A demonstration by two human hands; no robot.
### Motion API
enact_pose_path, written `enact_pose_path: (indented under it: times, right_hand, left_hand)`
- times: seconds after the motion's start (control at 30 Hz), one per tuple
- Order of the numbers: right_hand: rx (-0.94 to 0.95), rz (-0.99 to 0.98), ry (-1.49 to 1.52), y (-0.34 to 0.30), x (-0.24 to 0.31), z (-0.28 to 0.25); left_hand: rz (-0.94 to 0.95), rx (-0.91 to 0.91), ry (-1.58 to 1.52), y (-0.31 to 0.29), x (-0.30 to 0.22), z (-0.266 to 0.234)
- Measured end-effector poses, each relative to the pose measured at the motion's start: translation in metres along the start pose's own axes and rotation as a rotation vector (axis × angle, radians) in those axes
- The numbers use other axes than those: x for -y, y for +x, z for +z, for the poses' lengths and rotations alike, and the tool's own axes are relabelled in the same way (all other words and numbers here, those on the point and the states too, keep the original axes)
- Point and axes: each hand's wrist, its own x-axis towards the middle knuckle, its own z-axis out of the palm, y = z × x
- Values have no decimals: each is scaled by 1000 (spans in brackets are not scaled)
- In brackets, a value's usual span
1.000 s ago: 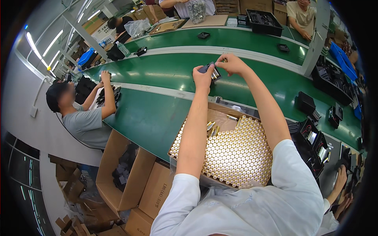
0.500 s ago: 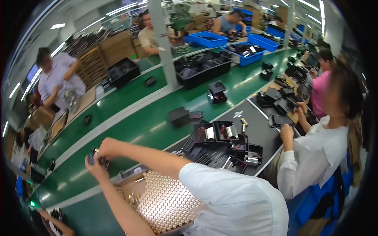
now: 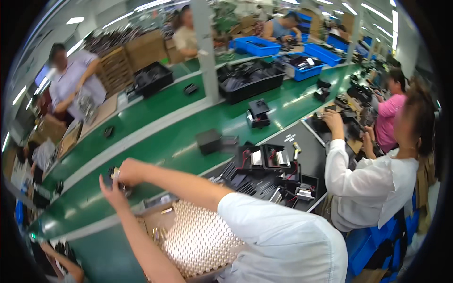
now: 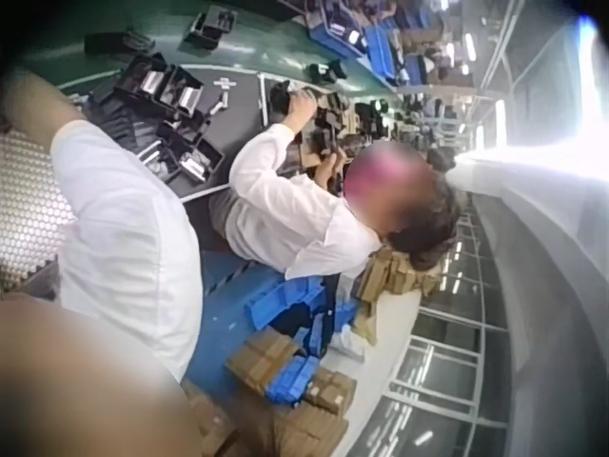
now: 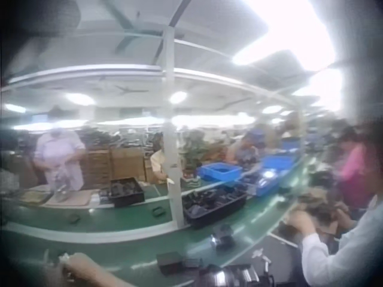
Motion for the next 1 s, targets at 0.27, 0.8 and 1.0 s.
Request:
enact_pose_path:
  times: [0.27,0.8,1.0]
  right_hand:
    - [398,276,351,14,-22,-34]
    - [970,-280,317,-17,97,-72]
    - [697,-621,327,-46,93,-41]
  left_hand:
    - [282,-179,532,7,13,29]
    - [36,-567,648,9,-5,1]
    - [57,-576,416,16,-5,-3]
